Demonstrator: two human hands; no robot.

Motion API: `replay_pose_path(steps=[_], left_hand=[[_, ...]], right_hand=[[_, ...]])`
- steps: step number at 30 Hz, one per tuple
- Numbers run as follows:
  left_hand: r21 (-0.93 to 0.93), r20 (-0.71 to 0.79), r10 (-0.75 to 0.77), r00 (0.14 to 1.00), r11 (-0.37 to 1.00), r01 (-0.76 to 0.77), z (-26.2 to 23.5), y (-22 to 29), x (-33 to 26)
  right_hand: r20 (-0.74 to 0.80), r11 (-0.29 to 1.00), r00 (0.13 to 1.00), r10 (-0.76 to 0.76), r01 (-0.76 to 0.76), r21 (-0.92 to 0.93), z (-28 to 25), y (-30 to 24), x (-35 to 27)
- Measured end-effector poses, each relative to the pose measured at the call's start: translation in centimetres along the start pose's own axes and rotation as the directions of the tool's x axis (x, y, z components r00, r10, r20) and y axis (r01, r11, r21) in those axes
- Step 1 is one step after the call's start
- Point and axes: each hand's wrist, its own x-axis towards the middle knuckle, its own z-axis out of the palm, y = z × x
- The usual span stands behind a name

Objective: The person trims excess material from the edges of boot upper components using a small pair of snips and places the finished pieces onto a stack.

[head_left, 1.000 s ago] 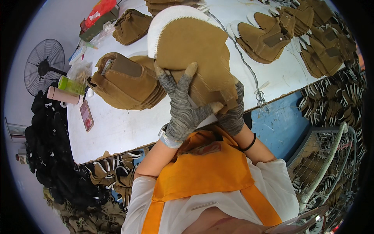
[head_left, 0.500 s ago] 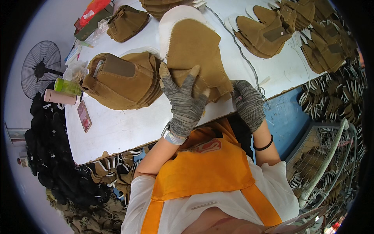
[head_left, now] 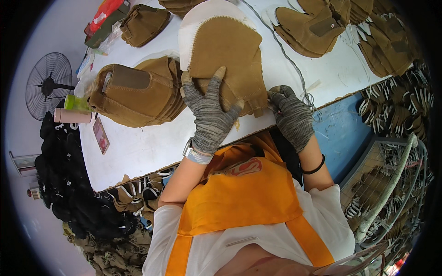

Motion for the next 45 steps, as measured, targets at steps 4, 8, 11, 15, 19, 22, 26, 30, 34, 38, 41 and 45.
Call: replay_pose_path(steps=[4,8,11,15,19,22,26,30,34,38,41,45], left_hand=[[-0.028,0.026,-0.009,1.0,1.0,0.009,0.2,0.4,-0.4],[-0.175,-0.031,-0.015,0.999,0.984,0.009,0.0,0.3,-0.4],[-0.464,-0.187,-0.129,0.974,0.886,0.029,0.5,-0.9,0.1],[-0.519,-0.276,-0.209,0.938,0.854,0.038,0.5,-1.4,0.8],[-0.596,-0.28,-0.239,0.93,0.802,0.027,0.7,-1.8,1.1],[-0.716,-0.273,-0.275,0.922,0.698,-0.004,0.9,-1.7,1.3],[-0.706,-0.155,-0.271,0.95,0.703,0.086,-0.4,-0.8,2.6],[-0.818,-0.008,-0.313,0.95,0.548,0.174,-1.0,-1.1,3.8],[-0.873,-0.011,-0.326,0.945,0.465,0.15,-1.6,-0.7,4.6],[-0.967,0.048,-0.298,0.953,0.227,0.12,-1.8,-1.0,5.8],[-0.985,0.168,-0.319,0.933,-0.09,0.147,-1.4,-1.6,6.6],[-0.836,0.474,-0.259,0.842,-0.435,0.336,-1.0,-1.6,6.4]], right_hand=[[0.016,1.0,1.0,0.019,-0.019,0.013,0.1,0.1,-0.2],[-0.005,0.999,1.0,0.017,-0.016,0.05,-0.5,-0.4,-0.5],[0.029,0.999,0.999,-0.029,0.027,0.047,-1.7,-0.4,-0.8],[0.087,0.989,0.992,-0.095,0.105,-0.106,-3.1,-0.1,-1.1],[0.038,0.996,0.999,0.033,-0.03,-0.079,-5.4,0.6,-0.5],[-0.373,0.958,0.928,-0.027,0.13,0.254,-5.5,1.0,2.1],[-0.366,0.956,0.924,-0.11,0.199,0.214,-2.2,1.6,5.6],[-0.225,0.911,0.97,-0.091,0.173,0.375,-2.3,-1.5,5.1],[-0.241,0.848,0.97,0.042,0.093,0.522,-3.8,-1.0,5.3],[-0.203,0.788,0.977,0.068,0.073,0.612,-4.2,0.4,4.6],[-0.082,0.659,0.994,0.078,0.011,0.752,-5.2,0.2,3.5],[0.043,0.253,0.998,0.052,-0.055,0.966,-5.8,-1.2,2.1]])
